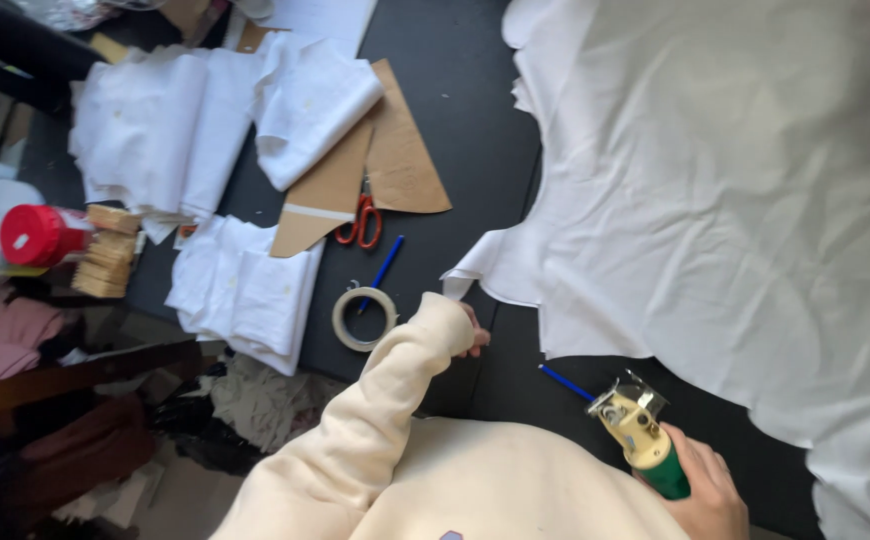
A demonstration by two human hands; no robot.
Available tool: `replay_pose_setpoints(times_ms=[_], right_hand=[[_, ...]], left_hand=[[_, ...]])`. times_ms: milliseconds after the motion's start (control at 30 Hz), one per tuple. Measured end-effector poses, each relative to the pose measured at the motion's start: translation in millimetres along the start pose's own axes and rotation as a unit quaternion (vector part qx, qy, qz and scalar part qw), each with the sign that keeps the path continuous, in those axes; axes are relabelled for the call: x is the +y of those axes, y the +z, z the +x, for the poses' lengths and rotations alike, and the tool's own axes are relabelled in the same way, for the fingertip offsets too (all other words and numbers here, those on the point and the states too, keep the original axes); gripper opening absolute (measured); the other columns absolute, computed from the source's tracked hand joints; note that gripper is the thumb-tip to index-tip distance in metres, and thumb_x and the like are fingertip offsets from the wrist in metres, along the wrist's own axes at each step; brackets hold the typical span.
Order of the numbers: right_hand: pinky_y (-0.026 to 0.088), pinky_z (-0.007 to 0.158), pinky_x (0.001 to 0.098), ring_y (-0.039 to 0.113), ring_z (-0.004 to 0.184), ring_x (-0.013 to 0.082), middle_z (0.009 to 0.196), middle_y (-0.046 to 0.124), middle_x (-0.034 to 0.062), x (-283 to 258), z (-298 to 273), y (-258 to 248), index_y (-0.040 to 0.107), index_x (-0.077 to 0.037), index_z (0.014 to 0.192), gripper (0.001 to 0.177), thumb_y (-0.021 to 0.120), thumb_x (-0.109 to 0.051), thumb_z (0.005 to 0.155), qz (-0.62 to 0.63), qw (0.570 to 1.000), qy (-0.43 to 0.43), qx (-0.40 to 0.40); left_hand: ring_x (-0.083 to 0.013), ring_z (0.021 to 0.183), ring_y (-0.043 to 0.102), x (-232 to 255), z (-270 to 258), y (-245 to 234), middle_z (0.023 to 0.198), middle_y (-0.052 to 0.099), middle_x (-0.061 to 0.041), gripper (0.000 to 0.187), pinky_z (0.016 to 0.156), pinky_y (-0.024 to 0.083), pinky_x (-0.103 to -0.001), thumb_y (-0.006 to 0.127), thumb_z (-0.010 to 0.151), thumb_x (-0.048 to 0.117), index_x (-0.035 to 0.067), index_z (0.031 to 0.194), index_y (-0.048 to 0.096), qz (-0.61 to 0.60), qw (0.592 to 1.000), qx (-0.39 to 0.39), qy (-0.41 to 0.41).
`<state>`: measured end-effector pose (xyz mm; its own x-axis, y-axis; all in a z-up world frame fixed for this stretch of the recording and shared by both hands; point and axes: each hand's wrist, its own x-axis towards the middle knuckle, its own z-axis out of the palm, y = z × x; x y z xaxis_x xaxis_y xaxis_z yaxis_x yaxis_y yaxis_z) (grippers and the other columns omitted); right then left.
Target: The person traces a cardboard pattern onto a white fabric using a blue pen, then uses a green electric fabric cutter to cut along the traced lines. The person repeats this process for multiple pieces of fabric, occasionally adjusting the fabric and pattern on the table.
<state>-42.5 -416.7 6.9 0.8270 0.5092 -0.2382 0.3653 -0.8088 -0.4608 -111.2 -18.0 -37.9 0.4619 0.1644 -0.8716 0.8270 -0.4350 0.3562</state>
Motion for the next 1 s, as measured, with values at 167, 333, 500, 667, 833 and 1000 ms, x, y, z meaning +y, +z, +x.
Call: replay_pose_setpoints(times_ms=[167,333,500,667,833,1000], right_hand=[[0.058,0.091,0.0405,0.070,0.104,0.0249,0.116,0.070,0.0051,62.1,-4.3,70.2,0.062,-0.018,0.137,0.076,0.082,-0.028,0.065,-0.009,0.988,-0.141,-0.054],[0.060,0.086,0.0339,0.072,0.099,0.0176,0.111,0.070,-0.0014,-8.1,9.1,70.5,0.064,-0.023,0.140,0.075,0.085,-0.039,0.070,-0.094,0.983,-0.133,-0.082],[0.061,0.074,0.0335,0.071,0.095,0.0196,0.110,0.071,-0.0013,-41.2,32.0,76.0,0.064,-0.019,0.139,0.081,0.073,-0.008,0.059,-0.070,0.959,-0.267,-0.063],[0.059,0.071,0.0360,0.068,0.091,0.0253,0.108,0.069,0.0078,-112.1,53.6,45.3,0.062,-0.005,0.131,0.077,0.085,-0.041,0.067,-0.011,0.959,-0.282,-0.035],[0.059,0.072,0.0355,0.067,0.093,0.0272,0.110,0.068,0.0111,-102.0,50.7,45.0,0.061,-0.001,0.130,0.068,0.079,-0.040,0.077,0.024,0.944,-0.329,-0.032],[0.057,0.078,0.0363,0.068,0.098,0.0283,0.114,0.068,0.0087,-76.8,46.6,47.4,0.067,-0.007,0.122,0.038,0.070,-0.025,0.088,0.064,0.954,-0.292,0.017]], left_hand=[[-0.0204,0.086,0.070,-27.1,-40.6,-52.9,0.091,0.074,-0.005,0.022,0.079,0.055,-0.036,0.075,0.091,0.034,0.013,0.097,0.072,-0.085,0.936,0.342,0.017],[-0.0267,0.119,0.061,-80.0,-9.7,-77.5,0.124,0.064,-0.005,0.021,0.101,0.046,-0.047,0.075,0.090,0.032,0.019,0.107,0.074,0.039,0.810,0.580,0.077],[-0.0302,0.147,0.034,-112.9,44.5,-99.9,0.156,0.042,-0.010,0.043,0.113,0.016,-0.074,0.067,0.091,0.038,0.020,0.129,0.069,0.152,0.789,0.593,0.050],[-0.0303,0.152,0.026,-100.7,47.0,-123.0,0.163,0.032,-0.012,0.039,0.116,0.013,-0.074,0.062,0.096,0.040,0.022,0.131,0.068,0.103,0.825,0.554,0.033],[-0.0263,0.155,0.024,-105.7,52.0,-145.9,0.167,0.029,-0.008,0.033,0.122,0.015,-0.069,0.058,0.096,0.031,0.029,0.126,0.072,0.077,0.871,0.485,-0.032],[-0.0334,0.146,0.031,-148.1,77.6,-142.3,0.162,0.033,-0.012,0.044,0.110,0.031,-0.058,0.062,0.085,0.017,0.012,0.128,0.067,0.158,0.862,0.482,-0.002]])
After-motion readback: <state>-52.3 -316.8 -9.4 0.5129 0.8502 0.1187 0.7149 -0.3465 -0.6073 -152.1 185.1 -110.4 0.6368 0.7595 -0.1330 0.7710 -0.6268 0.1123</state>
